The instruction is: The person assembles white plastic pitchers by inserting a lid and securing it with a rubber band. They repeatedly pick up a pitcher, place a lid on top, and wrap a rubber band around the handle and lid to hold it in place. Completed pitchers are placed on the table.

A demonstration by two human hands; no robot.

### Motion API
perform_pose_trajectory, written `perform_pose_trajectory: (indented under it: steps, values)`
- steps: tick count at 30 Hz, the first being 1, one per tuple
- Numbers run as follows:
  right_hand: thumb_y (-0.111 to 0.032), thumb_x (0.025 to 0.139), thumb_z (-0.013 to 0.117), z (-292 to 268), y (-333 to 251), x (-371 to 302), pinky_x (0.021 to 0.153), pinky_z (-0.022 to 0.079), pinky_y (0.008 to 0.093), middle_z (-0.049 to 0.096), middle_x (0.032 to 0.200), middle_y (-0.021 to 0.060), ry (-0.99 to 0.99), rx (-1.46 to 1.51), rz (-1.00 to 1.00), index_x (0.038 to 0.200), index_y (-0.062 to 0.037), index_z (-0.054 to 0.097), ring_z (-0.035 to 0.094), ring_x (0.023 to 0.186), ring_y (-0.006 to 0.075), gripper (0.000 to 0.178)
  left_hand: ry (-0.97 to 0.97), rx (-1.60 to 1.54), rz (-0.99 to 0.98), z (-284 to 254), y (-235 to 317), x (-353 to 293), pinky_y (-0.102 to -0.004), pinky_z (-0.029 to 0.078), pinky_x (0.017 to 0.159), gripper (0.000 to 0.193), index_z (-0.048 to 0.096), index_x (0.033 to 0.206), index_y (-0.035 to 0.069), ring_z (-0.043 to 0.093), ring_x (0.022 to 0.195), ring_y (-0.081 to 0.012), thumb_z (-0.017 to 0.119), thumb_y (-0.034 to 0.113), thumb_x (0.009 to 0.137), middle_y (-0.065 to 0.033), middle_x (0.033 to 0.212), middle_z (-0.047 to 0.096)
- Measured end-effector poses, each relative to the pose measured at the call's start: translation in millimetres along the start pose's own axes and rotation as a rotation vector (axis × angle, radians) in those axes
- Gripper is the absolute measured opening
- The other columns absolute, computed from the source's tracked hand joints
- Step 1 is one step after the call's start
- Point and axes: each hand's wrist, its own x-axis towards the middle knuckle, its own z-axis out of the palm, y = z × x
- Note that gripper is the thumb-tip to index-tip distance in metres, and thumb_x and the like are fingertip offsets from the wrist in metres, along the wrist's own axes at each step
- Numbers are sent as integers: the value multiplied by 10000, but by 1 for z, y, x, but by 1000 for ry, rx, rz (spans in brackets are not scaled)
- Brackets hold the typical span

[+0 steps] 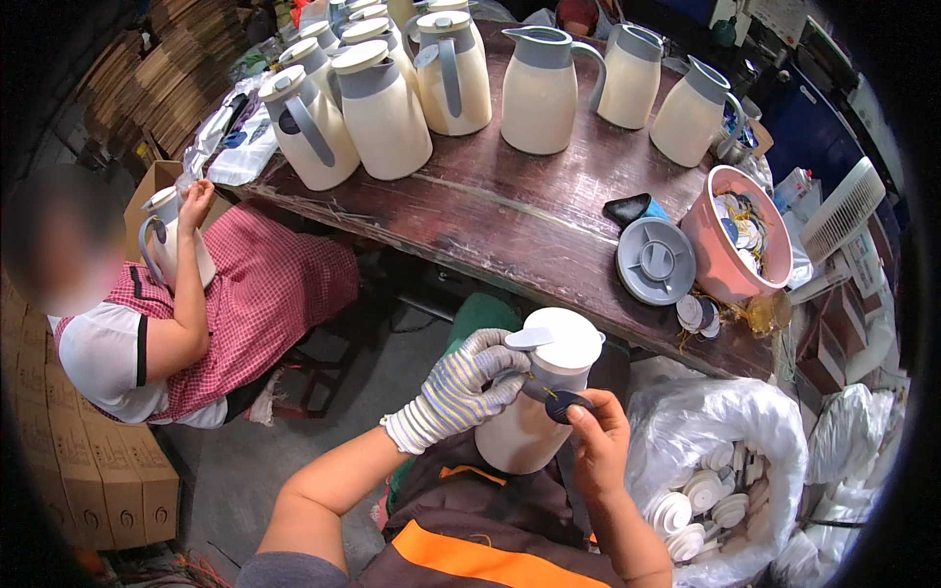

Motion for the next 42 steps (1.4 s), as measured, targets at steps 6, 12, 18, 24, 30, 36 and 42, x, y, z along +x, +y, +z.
perform_pose_trajectory:
  steps: [6,12,18,24,30,36,42]
  values:
    - [-35,855,598,-12,5,5,854,478,288,643,924,68,48,239,65,1028,-9,580,613,876,147,175,111,-302,-260,3,-2,1,-258,508,648,345,521,1132,34,603,766,-131,696,83,838,-70,974,578]
    - [-36,868,594,-18,13,14,852,487,295,654,951,87,94,286,27,1038,-3,583,622,866,159,174,67,-579,-464,-2,2,3,-221,486,609,377,505,1135,39,567,713,-73,722,91,831,-30,876,593]
    - [-44,851,619,-26,8,6,847,468,273,637,920,59,2,17,45,1024,-6,587,609,882,144,180,95,-532,-485,-1,6,0,-237,522,751,356,596,1089,13,610,884,-89,764,65,780,-43,993,648]
    - [-92,899,604,-37,2,8,791,449,238,647,915,45,-34,-87,21,1014,-23,614,577,829,103,134,366,-539,-229,-67,53,-3,-315,524,883,439,584,1125,15,639,971,-180,796,110,754,-88,1083,654]
    - [-96,897,598,-37,10,7,723,439,231,630,869,38,-14,-92,99,1001,-16,610,561,777,102,132,842,-223,131,-146,20,77,-246,509,776,339,602,1084,0,605,876,-112,748,51,783,-70,994,645]
    - [-70,902,600,-54,23,5,746,467,238,667,898,60,-7,-81,109,1013,-1,623,608,818,113,132,1070,220,49,-189,-56,131,-313,478,726,331,556,1093,12,564,757,-150,723,118,828,-60,879,630]
    - [-71,903,602,-69,39,2,714,460,231,669,889,65,58,-118,184,1014,4,623,591,781,104,136,1023,201,-134,-141,-128,104,-330,478,669,398,556,1045,4,569,689,-196,768,193,767,-86,821,630]
